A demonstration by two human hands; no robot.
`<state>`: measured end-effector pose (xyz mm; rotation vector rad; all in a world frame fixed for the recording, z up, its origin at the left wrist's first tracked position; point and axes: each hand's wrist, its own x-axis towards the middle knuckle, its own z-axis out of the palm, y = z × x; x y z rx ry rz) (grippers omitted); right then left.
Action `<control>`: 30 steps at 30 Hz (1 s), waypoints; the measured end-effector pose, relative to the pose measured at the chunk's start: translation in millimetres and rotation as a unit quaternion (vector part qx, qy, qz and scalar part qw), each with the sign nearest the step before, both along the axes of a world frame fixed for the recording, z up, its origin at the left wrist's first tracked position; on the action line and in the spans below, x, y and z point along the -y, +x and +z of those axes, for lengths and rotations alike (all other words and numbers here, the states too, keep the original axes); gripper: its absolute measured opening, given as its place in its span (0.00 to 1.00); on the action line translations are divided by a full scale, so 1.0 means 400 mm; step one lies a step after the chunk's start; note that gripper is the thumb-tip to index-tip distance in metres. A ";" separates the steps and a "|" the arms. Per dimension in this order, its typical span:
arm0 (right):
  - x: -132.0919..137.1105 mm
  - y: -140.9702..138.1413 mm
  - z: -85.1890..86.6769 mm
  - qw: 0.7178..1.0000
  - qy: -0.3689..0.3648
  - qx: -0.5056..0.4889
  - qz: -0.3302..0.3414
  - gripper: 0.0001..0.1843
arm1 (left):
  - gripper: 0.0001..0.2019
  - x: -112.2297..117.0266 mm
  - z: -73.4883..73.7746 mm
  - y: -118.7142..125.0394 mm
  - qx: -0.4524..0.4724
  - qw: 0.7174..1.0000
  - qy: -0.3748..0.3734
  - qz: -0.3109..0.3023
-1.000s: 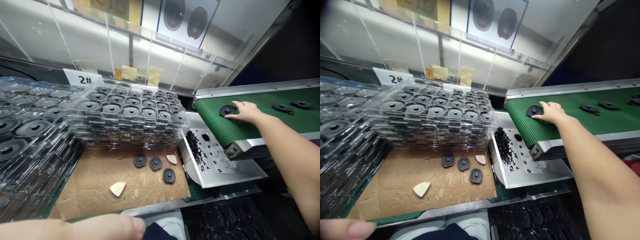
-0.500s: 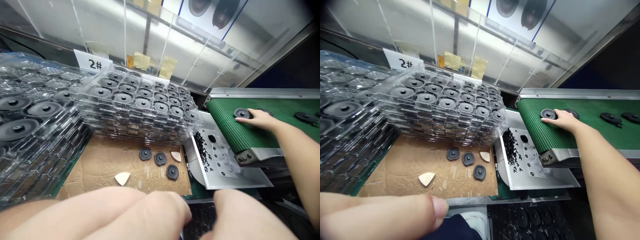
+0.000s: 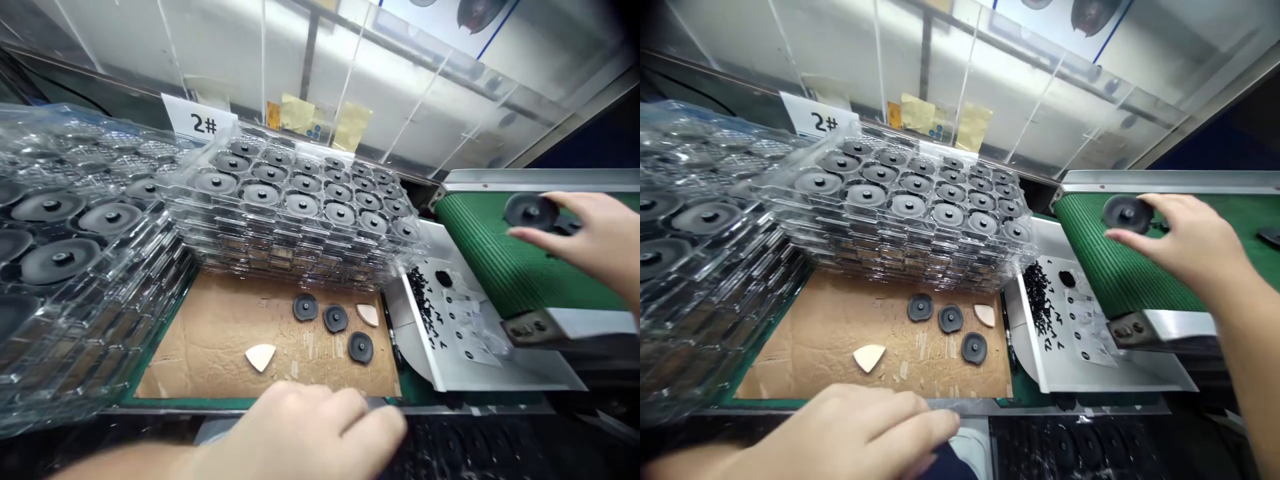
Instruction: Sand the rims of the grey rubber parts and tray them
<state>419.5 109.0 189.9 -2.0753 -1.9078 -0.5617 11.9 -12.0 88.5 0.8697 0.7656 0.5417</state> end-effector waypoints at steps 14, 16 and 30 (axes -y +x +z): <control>0.326 -0.687 -0.534 0.782 -0.346 -0.391 0.339 0.43 | 0.31 0.051 -0.286 -0.107 0.176 0.920 -0.300 0.180; 0.301 -0.726 -0.521 0.770 -0.370 -0.395 0.337 0.42 | 0.28 0.041 -0.289 -0.147 0.189 0.916 -0.289 0.205; 0.308 -0.810 -0.742 0.903 -0.188 -0.295 0.247 0.17 | 0.38 0.005 -0.335 -0.247 0.201 0.861 -0.246 0.397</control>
